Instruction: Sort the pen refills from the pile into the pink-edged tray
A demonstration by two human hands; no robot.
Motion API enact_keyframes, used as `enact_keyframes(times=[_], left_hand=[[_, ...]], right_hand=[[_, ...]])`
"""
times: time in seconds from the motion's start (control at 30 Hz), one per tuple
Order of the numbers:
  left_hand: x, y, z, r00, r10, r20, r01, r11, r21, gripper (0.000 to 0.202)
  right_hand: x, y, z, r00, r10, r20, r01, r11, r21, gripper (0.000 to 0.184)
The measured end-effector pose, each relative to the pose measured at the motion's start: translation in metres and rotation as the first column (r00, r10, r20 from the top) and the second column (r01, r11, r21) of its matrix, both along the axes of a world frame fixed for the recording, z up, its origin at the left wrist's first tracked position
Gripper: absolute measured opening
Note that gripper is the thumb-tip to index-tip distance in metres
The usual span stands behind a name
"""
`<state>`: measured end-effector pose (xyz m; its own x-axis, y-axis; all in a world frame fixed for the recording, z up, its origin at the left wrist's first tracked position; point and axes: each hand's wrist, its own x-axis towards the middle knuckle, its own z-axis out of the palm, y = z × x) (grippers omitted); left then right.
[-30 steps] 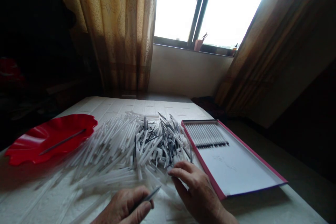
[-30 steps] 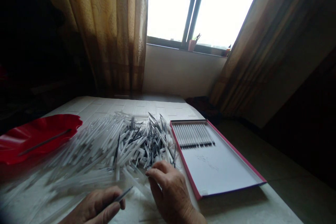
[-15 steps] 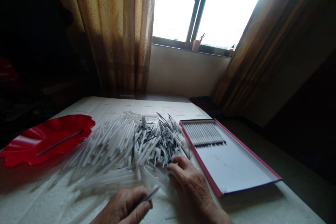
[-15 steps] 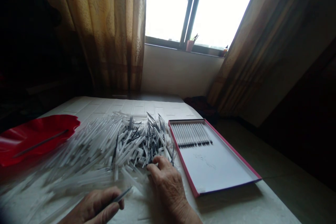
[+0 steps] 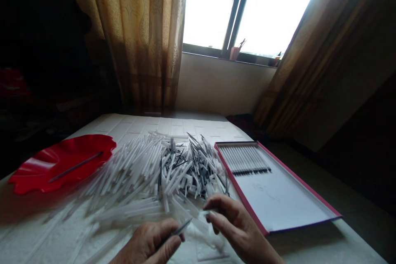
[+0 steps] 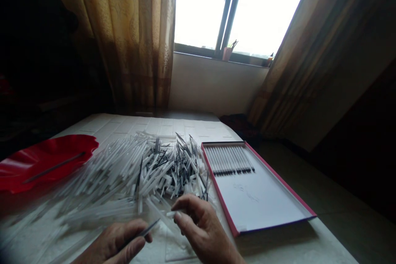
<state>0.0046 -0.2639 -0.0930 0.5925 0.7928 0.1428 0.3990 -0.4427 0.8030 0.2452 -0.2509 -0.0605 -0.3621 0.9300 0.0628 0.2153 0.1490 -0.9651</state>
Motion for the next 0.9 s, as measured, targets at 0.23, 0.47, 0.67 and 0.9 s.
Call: enact_keyframes(times=[0.23, 0.47, 0.67, 0.9], left_hand=[[0.001, -0.002, 0.002, 1.0, -0.012, -0.002, 0.012, 1.0, 0.017, 0.033], [0.002, -0.004, -0.001, 0.999, -0.031, -0.035, 0.032, 0.999, 0.007, 0.03], [0.006, -0.003, 0.007, 0.999, -0.037, 0.017, 0.037, 0.999, 0.003, 0.026], [0.006, -0.003, 0.008, 0.997, -0.05, -0.053, 0.055, 0.992, 0.109, 0.023]], right_hand=[[-0.009, 0.001, -0.003, 0.998, 0.004, 0.066, -0.006, 1.0, 0.029, 0.021], [-0.012, 0.0, -0.011, 0.991, 0.07, 0.117, -0.089, 0.983, 0.161, 0.022], [-0.013, 0.0, -0.013, 0.987, 0.139, -0.076, -0.148, 0.982, -0.118, 0.041], [-0.009, 0.001, -0.017, 0.978, 0.204, 0.033, -0.199, 0.973, -0.119, 0.037]])
